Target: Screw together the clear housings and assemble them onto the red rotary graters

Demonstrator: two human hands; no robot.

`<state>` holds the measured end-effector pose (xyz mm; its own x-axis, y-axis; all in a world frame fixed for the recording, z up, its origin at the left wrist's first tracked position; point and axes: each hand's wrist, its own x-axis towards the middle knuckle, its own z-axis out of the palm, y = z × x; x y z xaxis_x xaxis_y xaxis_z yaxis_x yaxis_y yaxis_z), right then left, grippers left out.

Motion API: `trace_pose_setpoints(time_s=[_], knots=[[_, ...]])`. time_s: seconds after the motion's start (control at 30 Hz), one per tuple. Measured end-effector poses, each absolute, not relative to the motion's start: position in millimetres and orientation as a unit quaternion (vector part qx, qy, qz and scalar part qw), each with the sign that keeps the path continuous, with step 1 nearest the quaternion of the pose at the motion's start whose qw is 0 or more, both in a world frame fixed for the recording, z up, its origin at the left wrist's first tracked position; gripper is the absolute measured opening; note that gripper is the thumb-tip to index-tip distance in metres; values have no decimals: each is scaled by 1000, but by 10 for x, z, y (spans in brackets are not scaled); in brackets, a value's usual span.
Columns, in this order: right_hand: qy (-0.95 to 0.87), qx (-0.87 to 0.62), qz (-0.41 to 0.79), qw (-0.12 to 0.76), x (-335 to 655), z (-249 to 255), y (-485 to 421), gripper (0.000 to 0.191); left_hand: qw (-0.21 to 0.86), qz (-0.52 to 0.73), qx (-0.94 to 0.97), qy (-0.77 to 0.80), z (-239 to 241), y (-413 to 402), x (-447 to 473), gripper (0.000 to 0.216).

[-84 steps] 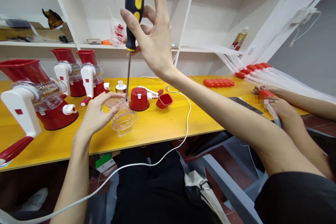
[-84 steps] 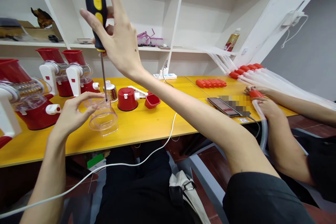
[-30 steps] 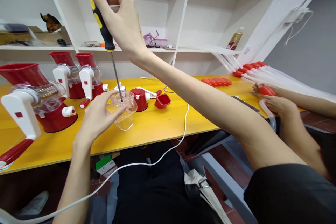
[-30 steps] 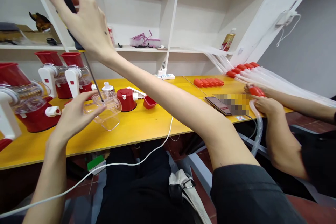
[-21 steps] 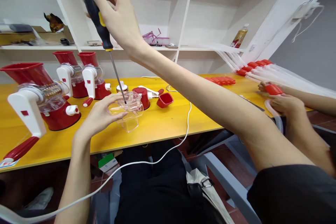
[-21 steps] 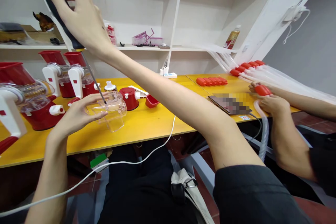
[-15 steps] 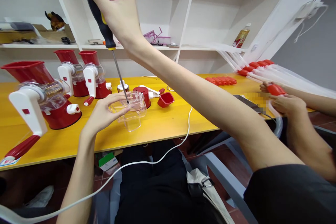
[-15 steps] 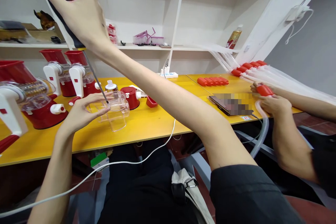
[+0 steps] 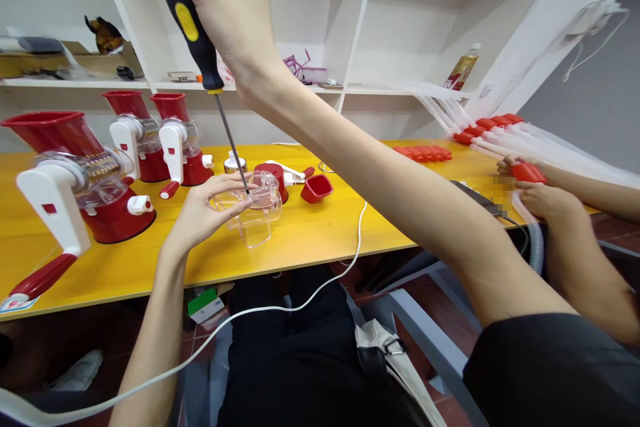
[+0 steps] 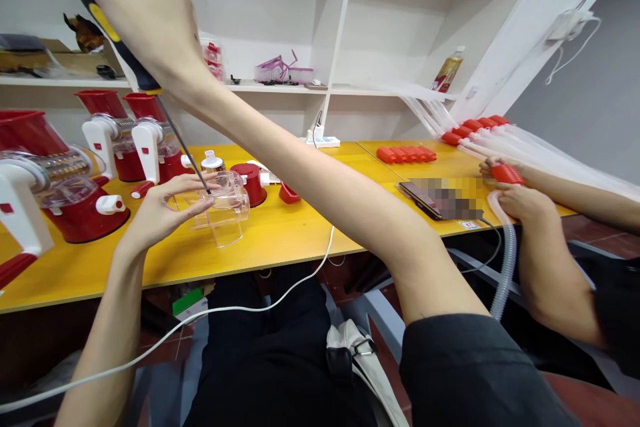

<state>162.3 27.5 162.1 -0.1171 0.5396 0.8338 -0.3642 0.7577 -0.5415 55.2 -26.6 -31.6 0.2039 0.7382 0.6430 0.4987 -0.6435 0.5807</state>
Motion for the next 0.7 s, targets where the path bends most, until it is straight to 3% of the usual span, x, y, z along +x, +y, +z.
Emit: trace_pose_setpoints(time_s=[0.17, 0.37, 0.57, 0.7], knots=[[-653, -65, 393, 644, 1710, 1647, 310, 26, 126, 488, 761, 408, -328, -259, 543, 42], [-657, -62, 347, 666, 1764, 1621, 322, 12, 130, 482, 759, 419, -320, -269, 551, 42], [-659, -104, 363, 651, 1826, 1709, 351, 32, 133, 486, 751, 427, -319, -272, 563, 41], [-661, -103, 349, 656, 1852, 1707, 345, 28, 128, 488, 752, 424, -328, -266, 551, 39]])
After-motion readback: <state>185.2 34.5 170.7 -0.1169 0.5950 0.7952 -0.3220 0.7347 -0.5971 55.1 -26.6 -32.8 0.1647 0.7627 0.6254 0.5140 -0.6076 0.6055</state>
